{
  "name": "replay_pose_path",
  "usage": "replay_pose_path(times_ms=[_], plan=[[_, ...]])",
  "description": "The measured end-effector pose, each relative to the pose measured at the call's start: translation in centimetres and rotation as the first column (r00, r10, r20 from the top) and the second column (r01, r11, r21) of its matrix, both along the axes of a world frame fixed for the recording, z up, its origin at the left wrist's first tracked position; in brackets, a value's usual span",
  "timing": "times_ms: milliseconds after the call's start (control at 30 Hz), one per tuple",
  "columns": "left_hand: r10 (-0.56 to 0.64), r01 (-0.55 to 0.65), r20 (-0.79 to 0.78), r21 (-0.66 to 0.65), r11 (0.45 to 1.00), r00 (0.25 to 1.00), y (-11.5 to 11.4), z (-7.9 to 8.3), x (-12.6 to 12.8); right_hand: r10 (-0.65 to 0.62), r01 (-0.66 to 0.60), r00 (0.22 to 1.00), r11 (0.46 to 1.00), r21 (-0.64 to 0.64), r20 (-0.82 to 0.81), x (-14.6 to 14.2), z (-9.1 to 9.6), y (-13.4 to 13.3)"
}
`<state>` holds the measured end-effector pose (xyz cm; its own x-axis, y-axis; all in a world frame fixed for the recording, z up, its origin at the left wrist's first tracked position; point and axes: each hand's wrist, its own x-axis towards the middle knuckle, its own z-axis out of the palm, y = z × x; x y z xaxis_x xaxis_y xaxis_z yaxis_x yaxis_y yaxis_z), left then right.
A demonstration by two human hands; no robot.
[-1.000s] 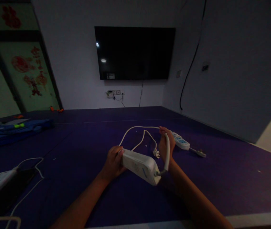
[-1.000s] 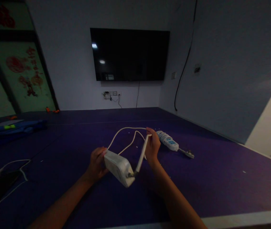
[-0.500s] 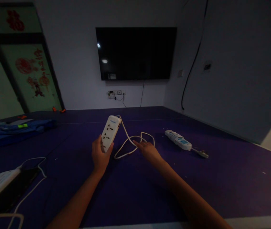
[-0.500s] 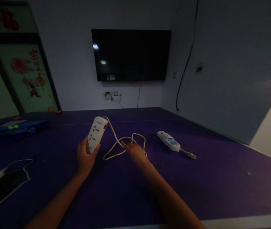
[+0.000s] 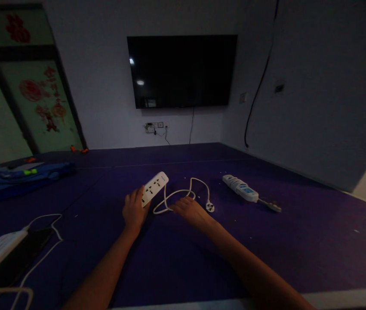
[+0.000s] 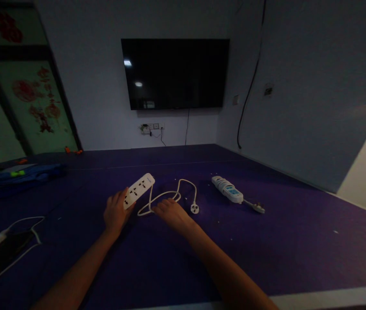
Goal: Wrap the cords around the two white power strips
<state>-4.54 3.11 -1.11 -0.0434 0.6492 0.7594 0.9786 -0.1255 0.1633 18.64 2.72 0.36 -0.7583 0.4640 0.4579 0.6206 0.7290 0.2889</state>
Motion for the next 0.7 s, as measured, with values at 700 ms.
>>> replay_pose_path(times_ms=[700], plan=[[-0.413,0.447,-0.285,0.065,0.892,0.865,-0.9,1.3,1.0,-0.035,0.122,0.677,0.990,0.065,-0.735,3.6,1.5,0.2]])
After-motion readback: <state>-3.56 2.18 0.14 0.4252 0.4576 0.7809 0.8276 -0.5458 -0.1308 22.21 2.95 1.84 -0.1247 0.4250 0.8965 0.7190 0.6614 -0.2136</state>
